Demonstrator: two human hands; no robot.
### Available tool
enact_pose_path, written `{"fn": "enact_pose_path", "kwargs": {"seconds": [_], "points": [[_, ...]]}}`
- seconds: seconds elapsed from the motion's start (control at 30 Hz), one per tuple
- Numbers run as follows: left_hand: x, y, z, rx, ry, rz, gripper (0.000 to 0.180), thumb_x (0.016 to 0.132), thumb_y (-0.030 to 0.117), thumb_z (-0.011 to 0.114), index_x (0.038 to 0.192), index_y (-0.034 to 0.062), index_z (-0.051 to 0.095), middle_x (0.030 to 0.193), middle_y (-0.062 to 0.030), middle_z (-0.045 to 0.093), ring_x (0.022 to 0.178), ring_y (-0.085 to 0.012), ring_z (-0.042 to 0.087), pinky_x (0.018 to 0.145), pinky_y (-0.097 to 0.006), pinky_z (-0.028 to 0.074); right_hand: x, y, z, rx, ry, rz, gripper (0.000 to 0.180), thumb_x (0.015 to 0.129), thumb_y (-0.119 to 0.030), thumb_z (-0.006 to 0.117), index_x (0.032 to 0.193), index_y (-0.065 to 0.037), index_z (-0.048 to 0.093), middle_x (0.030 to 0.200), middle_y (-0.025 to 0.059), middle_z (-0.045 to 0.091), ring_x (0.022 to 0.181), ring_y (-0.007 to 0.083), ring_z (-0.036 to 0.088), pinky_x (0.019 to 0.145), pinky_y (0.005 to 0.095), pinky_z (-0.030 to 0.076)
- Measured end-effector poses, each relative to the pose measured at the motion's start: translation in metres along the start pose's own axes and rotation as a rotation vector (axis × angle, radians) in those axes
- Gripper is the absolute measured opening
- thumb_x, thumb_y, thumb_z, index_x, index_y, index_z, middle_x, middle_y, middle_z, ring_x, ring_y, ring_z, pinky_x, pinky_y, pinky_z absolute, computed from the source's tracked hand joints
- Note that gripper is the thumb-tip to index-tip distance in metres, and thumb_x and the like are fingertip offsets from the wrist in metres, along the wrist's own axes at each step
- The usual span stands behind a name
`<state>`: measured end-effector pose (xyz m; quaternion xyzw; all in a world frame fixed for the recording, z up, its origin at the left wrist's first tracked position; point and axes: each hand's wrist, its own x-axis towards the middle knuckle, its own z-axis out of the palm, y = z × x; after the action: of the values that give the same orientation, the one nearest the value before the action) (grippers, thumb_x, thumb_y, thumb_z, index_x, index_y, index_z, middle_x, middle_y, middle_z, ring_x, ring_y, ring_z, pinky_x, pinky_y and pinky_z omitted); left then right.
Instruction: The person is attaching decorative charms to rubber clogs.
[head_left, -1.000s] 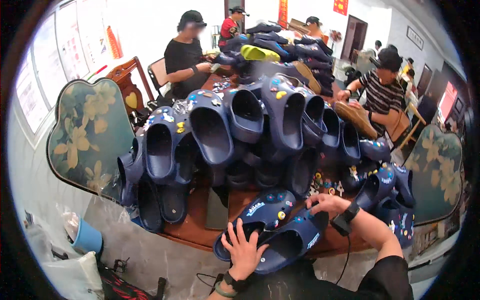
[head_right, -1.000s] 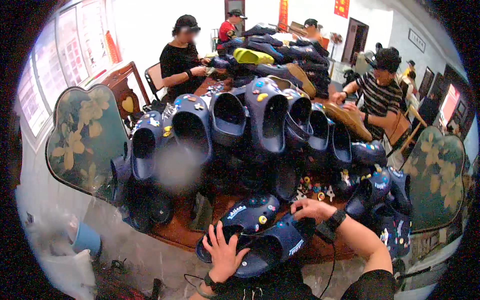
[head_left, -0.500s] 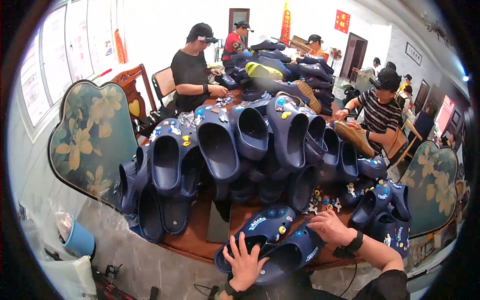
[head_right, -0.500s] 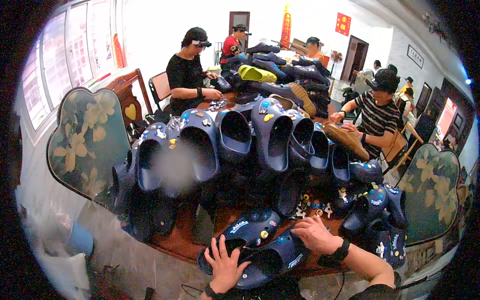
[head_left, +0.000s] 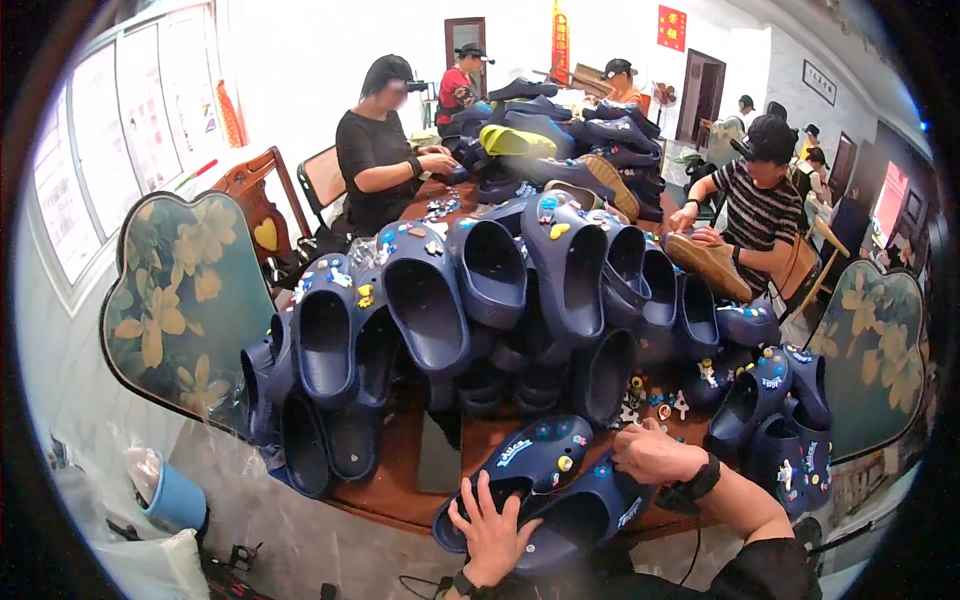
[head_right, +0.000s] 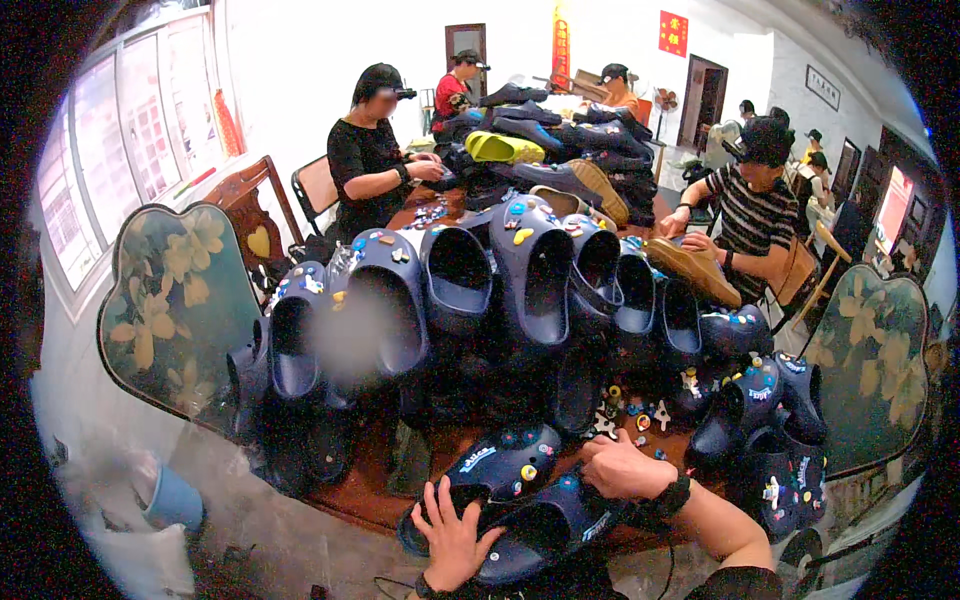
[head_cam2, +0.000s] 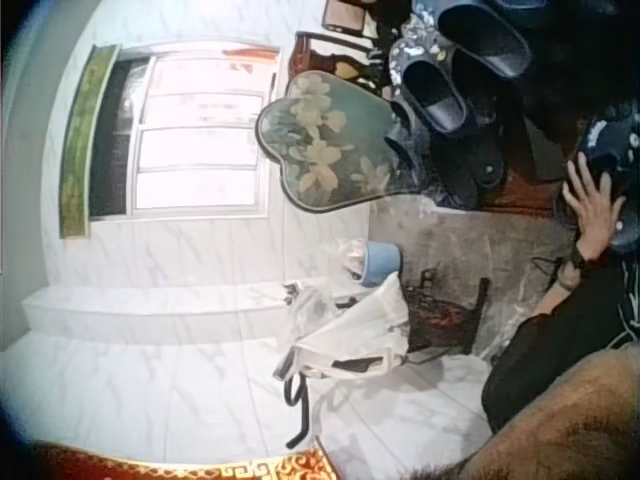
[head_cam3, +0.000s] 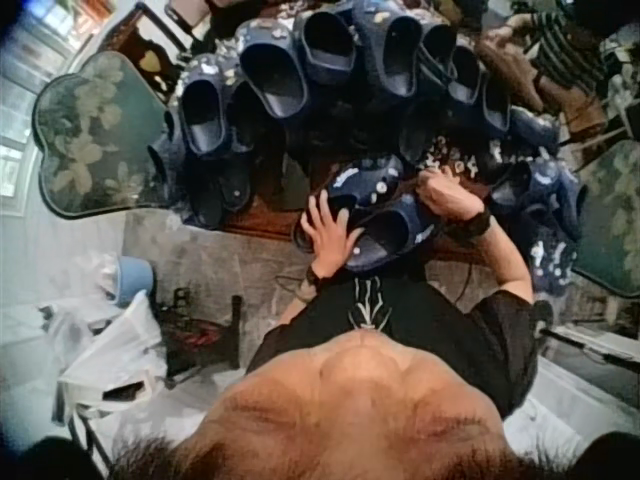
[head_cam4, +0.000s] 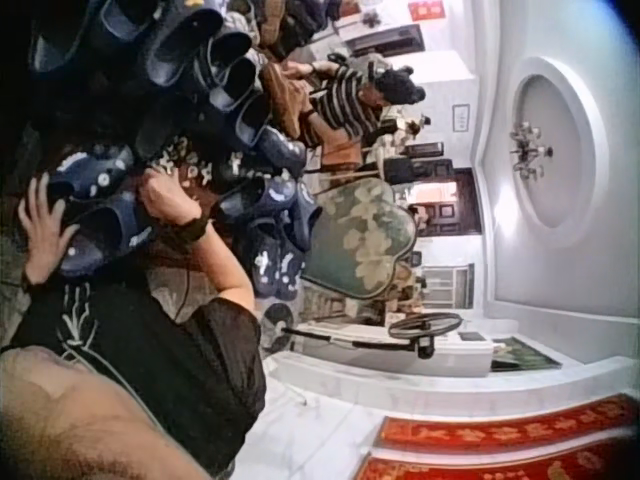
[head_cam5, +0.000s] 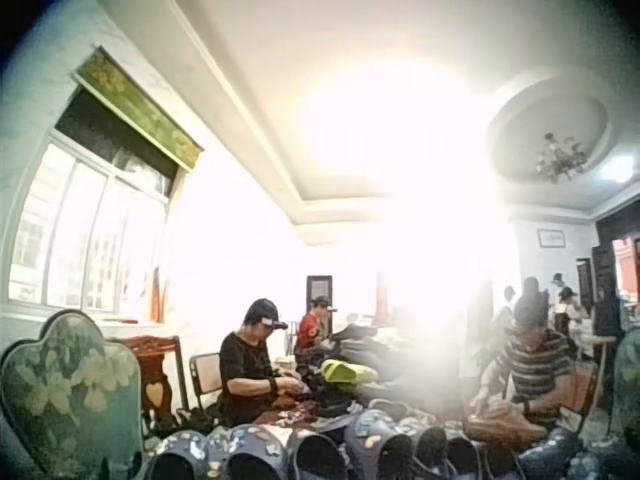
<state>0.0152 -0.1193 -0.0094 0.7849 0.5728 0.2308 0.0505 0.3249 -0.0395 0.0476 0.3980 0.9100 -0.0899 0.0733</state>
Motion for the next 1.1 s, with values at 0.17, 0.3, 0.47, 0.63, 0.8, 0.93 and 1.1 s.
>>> {"fn": "enact_pose_path", "kwargs": {"seconds": [0.17,0.3,0.47,0.63,0.8,0.93,1.1], "points": [[-0.009,0.002,0.001,0.031,0.035,0.01,0.049,0.077,0.047,0.076,0.106,0.0099,0.061,0.152,-0.0298,0.025,0.14,-0.0504,0.021,0.104,-0.066,0.021,0.008,0.017,0.007,0.508,0.112,0.118,0.019,0.087,-0.027,0.068,0.088,-0.008,0.07,0.092,0.0077,0.066,0.1,0.0291,0.06,0.085,0.045,0.047],[-0.007,0.001,0.001,0.043,0.033,0.021,0.05,0.076,0.045,0.078,0.106,0.0088,0.059,0.152,-0.0298,0.024,0.139,-0.05,0.022,0.104,-0.066,0.021,0.003,0.02,-0.014,0.761,-0.045,0.239,0.05,0.086,-0.049,0.071,0.109,-0.005,0.067,0.108,0.0161,0.065,0.108,0.0307,0.06,0.093,0.0394,0.047],[0.002,0.004,-0.001,0.025,0.033,0.014,0.056,0.074,0.04,0.08,0.112,0.0066,0.057,0.154,-0.0287,0.023,0.141,-0.0484,0.021,0.106,-0.065,0.02,0.014,0.038,0.018,0.806,0.007,0.251,0.048,0.08,-0.043,0.077,0.109,-0.005,0.067,0.103,0.0139,0.069,0.099,0.027,0.064,0.086,0.0374,0.05],[0.01,0.002,0.0,0.057,0.011,0.003,0.057,0.078,0.04,0.078,0.117,0.0056,0.055,0.154,-0.0284,0.023,0.142,-0.0477,0.021,0.107,-0.064,0.02,0.001,0.021,0.021,0.961,0.332,0.309,0.031,0.092,-0.031,0.069,0.104,-0.002,0.068,0.097,0.0033,0.068,0.093,0.013,0.06,0.082,0.0281,0.048],[0.005,0.0,0.005,0.095,0.025,0.025,0.058,0.08,0.045,0.075,0.118,0.006,0.055,0.153,-0.0285,0.025,0.143,-0.0464,0.021,0.107,-0.063,0.021,-0.032,0.02,0.029,1.434,0.63,0.6,0.025,0.099,-0.027,0.061,0.102,-0.003,0.069,0.097,-0.0017,0.064,0.092,0.0065,0.057,0.083,0.0233,0.047],[0.0,0.0,0.005,0.086,0.024,0.016,0.057,0.079,0.043,0.077,0.116,0.0056,0.055,0.153,-0.0289,0.025,0.143,-0.0472,0.021,0.107,-0.063,0.021,-0.042,0.01,0.037,1.111,0.762,0.352,0.016,0.094,-0.019,0.067,0.097,-0.003,0.07,0.097,0.0026,0.065,0.092,0.0118,0.06,0.084,0.0276,0.048],[-0.002,0.0,0.006,0.076,0.018,0.032,0.057,0.078,0.04,0.078,0.116,0.0039,0.055,0.156,-0.0275,0.022,0.144,-0.0468,0.019,0.107,-0.063,0.021,-0.056,-0.014,0.026,0.613,0.785,0.308,0.01,0.09,-0.011,0.067,0.094,-0.002,0.07,0.098,0.0091,0.067,0.096,0.0228,0.063,0.086,0.0342,0.049]]}}
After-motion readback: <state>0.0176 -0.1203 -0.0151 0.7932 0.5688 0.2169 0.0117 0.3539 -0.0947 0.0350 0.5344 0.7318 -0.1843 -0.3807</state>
